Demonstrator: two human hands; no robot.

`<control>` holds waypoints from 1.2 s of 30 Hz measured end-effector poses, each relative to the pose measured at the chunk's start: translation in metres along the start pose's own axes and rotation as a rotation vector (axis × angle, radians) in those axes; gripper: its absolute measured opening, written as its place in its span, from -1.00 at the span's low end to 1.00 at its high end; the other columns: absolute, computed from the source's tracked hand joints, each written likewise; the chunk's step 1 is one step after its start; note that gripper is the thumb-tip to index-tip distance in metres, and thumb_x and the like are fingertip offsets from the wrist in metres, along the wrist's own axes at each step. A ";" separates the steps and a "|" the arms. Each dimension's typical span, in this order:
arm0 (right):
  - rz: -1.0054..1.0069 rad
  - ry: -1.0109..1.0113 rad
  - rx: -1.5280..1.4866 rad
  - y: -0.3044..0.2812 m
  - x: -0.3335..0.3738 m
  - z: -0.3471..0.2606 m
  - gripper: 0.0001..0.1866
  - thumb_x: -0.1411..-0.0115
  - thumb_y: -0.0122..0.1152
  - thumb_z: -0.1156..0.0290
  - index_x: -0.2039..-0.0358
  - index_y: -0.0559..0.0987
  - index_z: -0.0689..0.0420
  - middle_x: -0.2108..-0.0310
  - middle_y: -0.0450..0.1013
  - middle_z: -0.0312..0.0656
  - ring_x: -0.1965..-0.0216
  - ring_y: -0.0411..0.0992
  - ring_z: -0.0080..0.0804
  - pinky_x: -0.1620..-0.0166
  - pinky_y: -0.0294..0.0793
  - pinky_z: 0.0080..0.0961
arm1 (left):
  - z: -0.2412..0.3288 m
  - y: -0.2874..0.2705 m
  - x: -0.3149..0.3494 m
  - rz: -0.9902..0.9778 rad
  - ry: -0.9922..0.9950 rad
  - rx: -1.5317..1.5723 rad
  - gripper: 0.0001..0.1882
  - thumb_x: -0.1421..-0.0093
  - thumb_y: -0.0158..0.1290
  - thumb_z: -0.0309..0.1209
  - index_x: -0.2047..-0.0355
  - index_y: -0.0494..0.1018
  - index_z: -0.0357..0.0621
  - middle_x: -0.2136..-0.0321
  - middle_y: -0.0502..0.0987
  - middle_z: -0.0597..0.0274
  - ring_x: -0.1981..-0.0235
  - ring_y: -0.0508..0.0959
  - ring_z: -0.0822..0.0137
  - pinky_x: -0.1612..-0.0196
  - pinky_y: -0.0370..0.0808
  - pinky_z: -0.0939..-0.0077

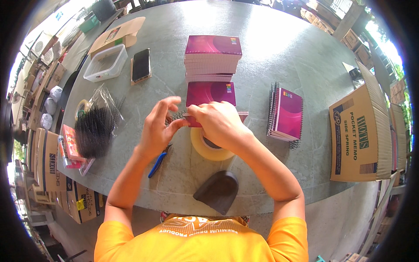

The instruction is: The person assembles notebooks by threading wire coils into the pre-punched holes of small purple notebooks using their hands and places them in a stack.

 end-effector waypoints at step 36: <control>0.603 0.213 -1.271 0.041 0.039 0.052 -0.83 -0.08 0.30 0.53 0.28 0.57 0.23 0.46 0.50 -0.38 0.40 0.38 -0.73 0.33 0.37 -0.78 | 0.054 0.036 0.080 -0.426 -0.011 -0.117 -0.57 0.02 0.25 -0.36 0.14 0.41 -0.21 0.31 0.42 -0.02 0.28 0.45 0.03 0.22 0.43 0.24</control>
Point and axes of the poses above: each hand's wrist, its own x-axis away from the middle knuckle, its own y-axis out of the palm, z = x × y, the point moved 5 cm from there along -x, towards the middle knuckle
